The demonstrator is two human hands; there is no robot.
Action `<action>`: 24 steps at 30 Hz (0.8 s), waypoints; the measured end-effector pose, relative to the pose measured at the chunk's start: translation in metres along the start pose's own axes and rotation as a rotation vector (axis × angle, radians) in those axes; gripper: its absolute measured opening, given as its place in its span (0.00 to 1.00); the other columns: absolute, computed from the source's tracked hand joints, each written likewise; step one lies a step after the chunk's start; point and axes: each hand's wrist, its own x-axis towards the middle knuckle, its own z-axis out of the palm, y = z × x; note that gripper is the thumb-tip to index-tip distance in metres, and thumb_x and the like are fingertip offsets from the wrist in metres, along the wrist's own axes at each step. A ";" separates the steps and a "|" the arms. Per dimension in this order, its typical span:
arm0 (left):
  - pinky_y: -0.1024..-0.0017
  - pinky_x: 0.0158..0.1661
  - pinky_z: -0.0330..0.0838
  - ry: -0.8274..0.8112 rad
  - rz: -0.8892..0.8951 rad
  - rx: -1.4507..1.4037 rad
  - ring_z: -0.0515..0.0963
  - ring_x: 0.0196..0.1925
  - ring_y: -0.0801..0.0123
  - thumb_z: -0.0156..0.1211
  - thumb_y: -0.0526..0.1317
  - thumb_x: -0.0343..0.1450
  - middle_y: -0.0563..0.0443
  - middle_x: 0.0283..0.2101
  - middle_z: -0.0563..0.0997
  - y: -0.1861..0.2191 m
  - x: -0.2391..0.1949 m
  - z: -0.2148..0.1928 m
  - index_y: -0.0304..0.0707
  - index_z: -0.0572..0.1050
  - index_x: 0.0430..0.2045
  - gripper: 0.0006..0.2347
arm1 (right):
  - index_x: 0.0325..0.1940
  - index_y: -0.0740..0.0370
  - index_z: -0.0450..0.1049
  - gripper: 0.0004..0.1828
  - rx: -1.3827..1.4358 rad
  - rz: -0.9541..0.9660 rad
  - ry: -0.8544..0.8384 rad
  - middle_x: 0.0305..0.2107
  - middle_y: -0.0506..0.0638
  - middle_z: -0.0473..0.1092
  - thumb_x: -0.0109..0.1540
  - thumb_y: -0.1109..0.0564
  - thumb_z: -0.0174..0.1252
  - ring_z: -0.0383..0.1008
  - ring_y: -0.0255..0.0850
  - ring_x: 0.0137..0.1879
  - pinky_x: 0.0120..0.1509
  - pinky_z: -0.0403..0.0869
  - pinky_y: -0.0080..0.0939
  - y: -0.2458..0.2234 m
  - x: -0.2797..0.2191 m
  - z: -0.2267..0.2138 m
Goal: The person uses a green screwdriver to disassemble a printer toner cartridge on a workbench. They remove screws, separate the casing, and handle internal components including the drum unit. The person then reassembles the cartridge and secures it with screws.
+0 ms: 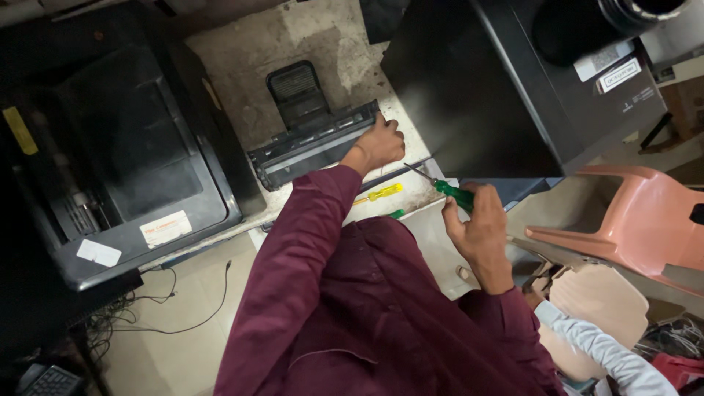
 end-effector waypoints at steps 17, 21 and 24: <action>0.26 0.57 0.61 -0.009 -0.018 -0.071 0.77 0.54 0.43 0.56 0.37 0.68 0.39 0.43 0.82 0.001 -0.003 0.005 0.38 0.84 0.31 0.08 | 0.46 0.70 0.68 0.15 -0.006 0.013 -0.033 0.35 0.61 0.68 0.61 0.63 0.65 0.72 0.57 0.40 0.43 0.71 0.52 -0.002 -0.002 -0.008; 0.26 0.58 0.60 -0.033 -0.021 -0.098 0.77 0.55 0.44 0.57 0.36 0.67 0.41 0.42 0.82 0.002 -0.001 0.004 0.38 0.84 0.30 0.08 | 0.46 0.69 0.68 0.14 0.014 0.016 -0.035 0.36 0.61 0.68 0.62 0.63 0.65 0.72 0.57 0.40 0.44 0.71 0.52 -0.003 -0.003 -0.008; 0.25 0.58 0.59 -0.052 -0.046 -0.109 0.76 0.55 0.42 0.57 0.36 0.67 0.39 0.43 0.81 0.002 0.001 0.003 0.38 0.84 0.31 0.08 | 0.47 0.69 0.69 0.15 0.000 0.007 -0.034 0.35 0.62 0.68 0.61 0.63 0.65 0.72 0.58 0.40 0.43 0.70 0.52 -0.002 -0.002 -0.008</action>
